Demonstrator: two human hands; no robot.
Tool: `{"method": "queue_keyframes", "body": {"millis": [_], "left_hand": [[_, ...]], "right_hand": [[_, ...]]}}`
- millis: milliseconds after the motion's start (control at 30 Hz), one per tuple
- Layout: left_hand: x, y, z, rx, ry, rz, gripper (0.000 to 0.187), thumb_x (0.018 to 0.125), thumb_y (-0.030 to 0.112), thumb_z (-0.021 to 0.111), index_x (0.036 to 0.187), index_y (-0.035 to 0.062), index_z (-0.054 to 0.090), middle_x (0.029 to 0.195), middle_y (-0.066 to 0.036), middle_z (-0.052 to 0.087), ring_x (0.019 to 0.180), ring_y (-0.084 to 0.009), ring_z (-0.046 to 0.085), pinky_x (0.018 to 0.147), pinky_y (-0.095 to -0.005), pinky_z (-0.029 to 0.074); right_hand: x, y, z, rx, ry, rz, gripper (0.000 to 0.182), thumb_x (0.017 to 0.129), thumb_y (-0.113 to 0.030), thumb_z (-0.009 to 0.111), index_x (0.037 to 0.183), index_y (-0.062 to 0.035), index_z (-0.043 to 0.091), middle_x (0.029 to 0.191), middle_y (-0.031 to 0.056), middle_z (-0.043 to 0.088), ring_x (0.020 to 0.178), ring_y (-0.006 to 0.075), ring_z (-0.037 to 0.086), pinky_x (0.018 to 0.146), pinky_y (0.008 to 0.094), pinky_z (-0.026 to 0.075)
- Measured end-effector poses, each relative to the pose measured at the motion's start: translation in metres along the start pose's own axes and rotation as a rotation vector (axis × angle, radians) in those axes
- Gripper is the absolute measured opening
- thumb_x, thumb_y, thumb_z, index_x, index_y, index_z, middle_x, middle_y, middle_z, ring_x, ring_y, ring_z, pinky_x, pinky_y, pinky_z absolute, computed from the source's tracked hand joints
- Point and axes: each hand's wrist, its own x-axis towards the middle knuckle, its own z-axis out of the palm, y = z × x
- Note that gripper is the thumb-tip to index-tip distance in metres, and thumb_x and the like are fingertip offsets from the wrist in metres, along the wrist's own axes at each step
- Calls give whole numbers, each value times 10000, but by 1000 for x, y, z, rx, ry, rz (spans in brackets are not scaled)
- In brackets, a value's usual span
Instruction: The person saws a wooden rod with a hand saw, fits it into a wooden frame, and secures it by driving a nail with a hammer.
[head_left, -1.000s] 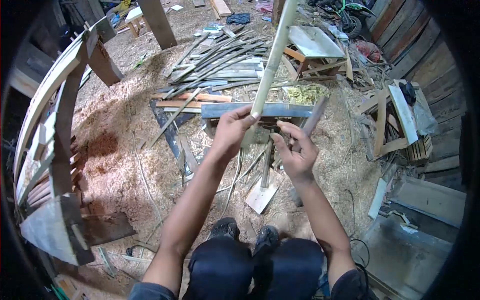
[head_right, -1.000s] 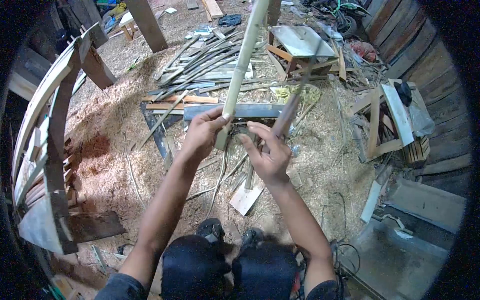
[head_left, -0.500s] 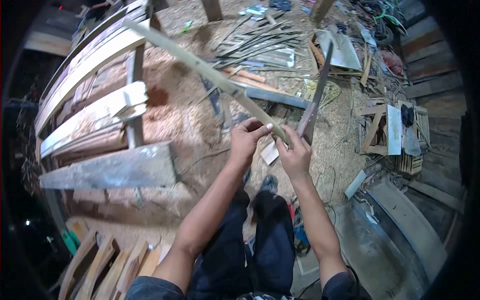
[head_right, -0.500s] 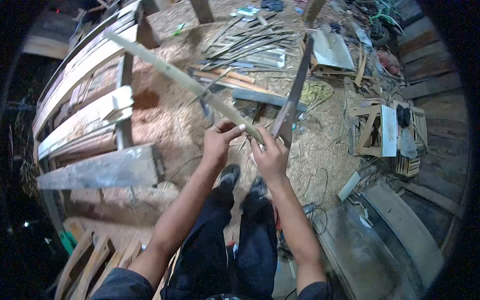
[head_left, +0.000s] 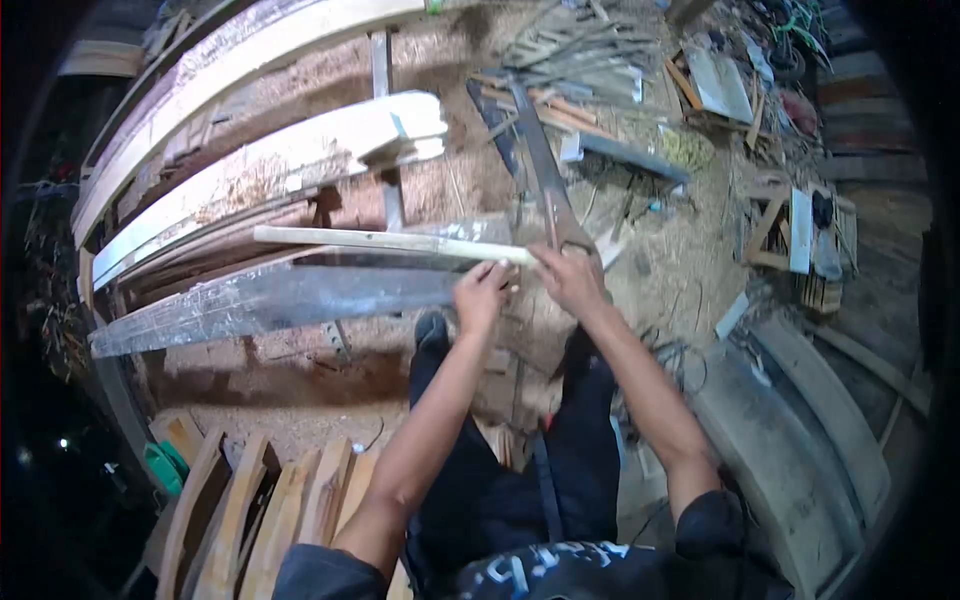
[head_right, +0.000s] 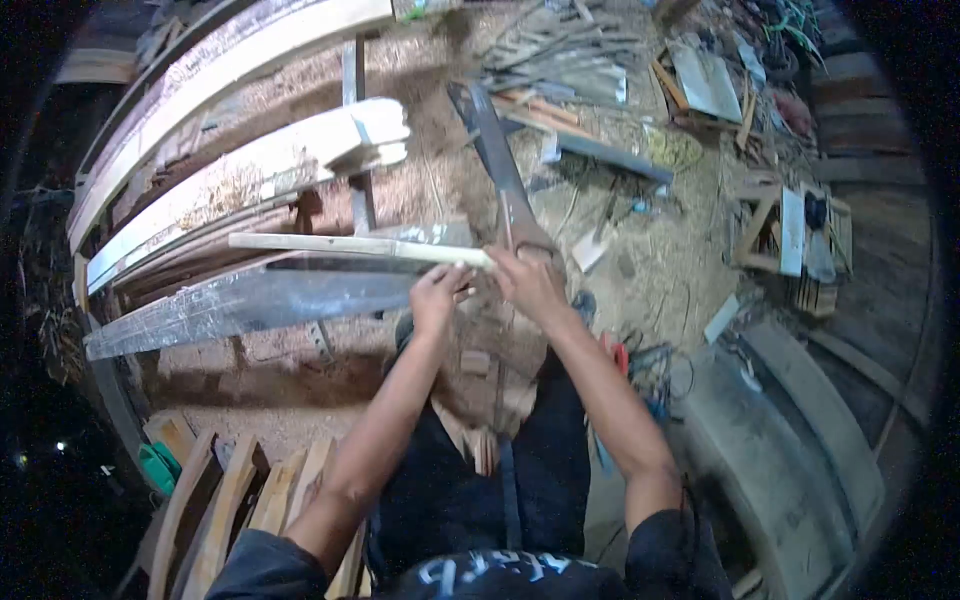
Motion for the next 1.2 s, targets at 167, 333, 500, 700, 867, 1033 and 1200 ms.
{"method": "queue_keyframes", "body": {"millis": [167,333,500,700,867,1033,1200], "left_hand": [[4,69,-74,793,-197,234,214,894,209,707,978,13,725,825,-91,711,798,-211,699,689,-325,533],[51,102,-92,1305,-156,1265,322,879,164,660,1185,64,648,1166,-139,635,1184,-314,580,1012,-450,405],[79,84,-113,1222,-525,1195,405,798,85,704,1196,67,631,1169,-139,594,1173,-331,537,1033,-468,365],[74,74,-97,1166,-556,1217,340,768,58,698,1106,77,670,1054,-98,613,1051,-300,561,935,-434,406],[65,71,-75,1249,-444,1100,337,835,179,654,1155,73,650,1168,-113,608,1181,-312,525,1057,-511,307],[80,50,-51,1491,106,983,421,951,304,497,1265,39,589,1404,-169,513,1424,-313,333,1166,-580,151],[84,73,-33,1662,126,656,474,974,399,400,1167,53,661,1229,-160,641,1205,-312,536,1128,-597,213]], "right_hand": [[17,-44,19,-77,-110,134,286,900,-212,662,1184,-180,659,844,208,658,796,423,646,692,496,512],[16,-66,30,-191,-106,207,406,901,-209,668,1300,-197,595,828,208,655,803,428,643,688,492,511],[-9,-117,35,90,248,358,655,935,-123,616,1511,-64,309,871,207,692,818,390,698,734,439,544],[-45,-172,46,541,357,553,716,956,-56,567,1525,46,146,910,162,720,837,224,725,727,341,557],[-74,-163,85,596,444,725,480,929,-48,629,1376,65,495,937,93,713,761,86,655,649,245,511],[-73,-171,119,452,578,617,434,928,-166,658,1280,76,579,956,160,713,807,148,674,708,295,528],[-81,-178,124,414,481,735,455,951,-237,619,1304,44,562,1030,229,701,941,292,714,788,361,542]]}}
